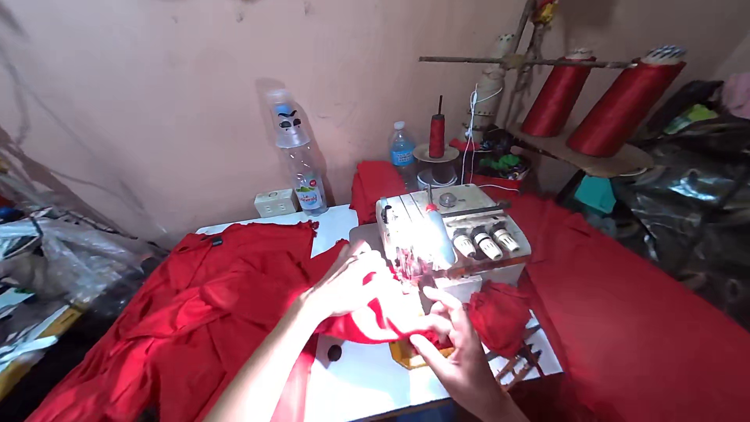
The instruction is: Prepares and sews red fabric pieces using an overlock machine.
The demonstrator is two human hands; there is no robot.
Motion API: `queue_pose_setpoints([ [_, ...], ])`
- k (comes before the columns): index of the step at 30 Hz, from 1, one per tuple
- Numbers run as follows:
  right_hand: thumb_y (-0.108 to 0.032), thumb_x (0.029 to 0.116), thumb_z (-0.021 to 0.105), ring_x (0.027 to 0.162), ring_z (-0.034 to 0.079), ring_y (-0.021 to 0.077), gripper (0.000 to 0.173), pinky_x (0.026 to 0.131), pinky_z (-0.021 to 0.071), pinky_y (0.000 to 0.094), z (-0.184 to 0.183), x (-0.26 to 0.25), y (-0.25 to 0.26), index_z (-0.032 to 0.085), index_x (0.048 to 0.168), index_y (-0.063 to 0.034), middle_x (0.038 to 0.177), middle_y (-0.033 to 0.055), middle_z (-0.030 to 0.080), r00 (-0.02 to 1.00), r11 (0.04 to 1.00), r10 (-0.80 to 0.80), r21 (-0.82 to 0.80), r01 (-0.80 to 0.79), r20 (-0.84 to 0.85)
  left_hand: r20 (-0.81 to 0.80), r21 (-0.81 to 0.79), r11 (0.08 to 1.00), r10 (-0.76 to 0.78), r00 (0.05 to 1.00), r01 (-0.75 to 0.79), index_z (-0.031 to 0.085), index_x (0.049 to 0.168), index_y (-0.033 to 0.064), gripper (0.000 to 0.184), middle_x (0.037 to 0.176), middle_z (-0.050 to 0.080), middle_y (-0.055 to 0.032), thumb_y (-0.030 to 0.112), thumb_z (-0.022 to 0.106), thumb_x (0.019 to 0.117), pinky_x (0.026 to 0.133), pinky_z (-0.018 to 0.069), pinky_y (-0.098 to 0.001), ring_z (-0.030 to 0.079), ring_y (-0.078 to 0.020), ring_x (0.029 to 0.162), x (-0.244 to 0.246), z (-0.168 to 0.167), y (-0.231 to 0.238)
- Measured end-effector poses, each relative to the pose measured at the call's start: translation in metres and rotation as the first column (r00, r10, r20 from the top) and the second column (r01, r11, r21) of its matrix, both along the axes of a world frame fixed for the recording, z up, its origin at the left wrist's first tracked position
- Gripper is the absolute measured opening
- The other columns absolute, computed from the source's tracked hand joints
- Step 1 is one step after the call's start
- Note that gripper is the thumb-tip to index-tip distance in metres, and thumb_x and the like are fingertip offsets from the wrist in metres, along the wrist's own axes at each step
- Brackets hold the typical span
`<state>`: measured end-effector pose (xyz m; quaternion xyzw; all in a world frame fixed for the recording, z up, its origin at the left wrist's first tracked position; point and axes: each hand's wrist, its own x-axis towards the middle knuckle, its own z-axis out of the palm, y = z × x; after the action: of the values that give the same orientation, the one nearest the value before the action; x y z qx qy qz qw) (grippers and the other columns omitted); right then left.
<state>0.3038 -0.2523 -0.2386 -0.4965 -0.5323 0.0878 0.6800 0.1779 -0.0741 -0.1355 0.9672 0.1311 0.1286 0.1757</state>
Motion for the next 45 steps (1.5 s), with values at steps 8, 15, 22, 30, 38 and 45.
queue_pose_setpoints([
  [8, -0.001, 0.0789, 0.069, 0.085, 0.063, -0.0036, 0.054, 0.075, 0.0544, 0.013, 0.006, 0.025, 0.015, 0.054, 0.129, 0.0072, 0.101, 0.0019, 0.067, 0.963, 0.965, 0.257, -0.033, -0.26, -0.087, 0.029, 0.212, 0.962, -0.183, 0.983, 0.172, 0.074, 0.106, 0.0076, 0.03, 0.111, 0.073, -0.0123, 0.023, 0.052, 0.0928, 0.095, 0.0434, -0.0542, 0.065, -0.03, 0.114, -0.013, 0.009, -0.076],
  [15, -0.017, 0.0827, 0.075, 0.077, 0.057, -0.0054, 0.047, 0.069, 0.049, 0.0105, 0.01, 0.03, 0.023, 0.059, 0.122, 0.0038, 0.092, -0.0012, 0.067, 0.976, 0.97, 0.216, -0.109, -0.218, -0.033, 0.082, 0.036, 0.996, 0.082, 0.993, -0.085, 0.077, 0.095, 0.0025, 0.027, 0.119, 0.068, -0.0134, 0.026, 0.065, 0.0933, 0.104, 0.0394, -0.0524, 0.051, -0.0359, 0.125, -0.002, 0.006, 0.007],
  [22, -0.018, 0.0907, 0.071, 0.076, 0.061, 0.0046, 0.017, 0.07, 0.0495, 0.0163, 0.017, 0.02, 0.015, 0.075, 0.087, -0.0021, 0.083, 0.0075, 0.069, 0.983, 0.993, 0.115, 0.011, -0.118, 0.146, 0.041, -0.359, 0.932, -0.045, 0.998, 0.056, 0.072, 0.104, 0.0, 0.024, 0.113, 0.062, -0.0062, 0.019, 0.062, 0.092, 0.098, 0.0469, -0.0228, 0.057, -0.0059, 0.11, -0.008, 0.008, -0.014],
  [30, -0.023, 0.0879, 0.073, 0.083, 0.056, 0.0015, 0.016, 0.069, 0.0472, 0.0115, -0.009, 0.021, 0.007, 0.079, 0.087, -0.0082, 0.096, 0.0082, 0.061, 0.993, 0.998, 0.011, -0.068, -0.003, 0.114, -0.054, -0.079, 0.996, 0.029, 0.998, -0.033, 0.076, 0.105, 0.0057, 0.032, 0.117, 0.065, -0.0126, 0.031, 0.06, 0.0942, 0.103, 0.0422, -0.0458, 0.054, -0.0255, 0.12, -0.011, 0.02, -0.002],
  [38, -0.002, 0.0826, 0.067, 0.096, 0.053, -0.0005, 0.013, 0.083, 0.0422, 0.008, -0.016, 0.039, 0.011, 0.078, 0.088, -0.0022, 0.101, 0.0091, 0.06, 0.962, 0.962, 0.274, -0.007, -0.274, -0.018, -0.106, 0.468, 0.883, 0.058, 0.993, -0.002, 0.072, 0.089, 0.004, 0.017, 0.08, 0.068, -0.0104, 0.016, 0.06, 0.0903, 0.062, 0.0538, -0.0401, 0.069, -0.0278, 0.074, -0.01, -0.007, -0.13],
  [45, -0.012, 0.0924, 0.068, 0.074, 0.046, -0.0109, 0.015, 0.062, 0.0372, 0.0029, -0.02, 0.045, -0.005, 0.076, 0.102, -0.0035, 0.1, 0.0028, 0.059, 0.96, 0.967, 0.252, 0.0, -0.254, -0.119, 0.198, 0.571, 0.795, 0.108, 0.974, -0.204, 0.074, 0.085, 0.0117, 0.016, 0.082, 0.072, -0.0043, 0.022, 0.062, 0.0856, 0.07, 0.0519, -0.0398, 0.07, -0.022, 0.08, 0.005, -0.047, -0.107],
])
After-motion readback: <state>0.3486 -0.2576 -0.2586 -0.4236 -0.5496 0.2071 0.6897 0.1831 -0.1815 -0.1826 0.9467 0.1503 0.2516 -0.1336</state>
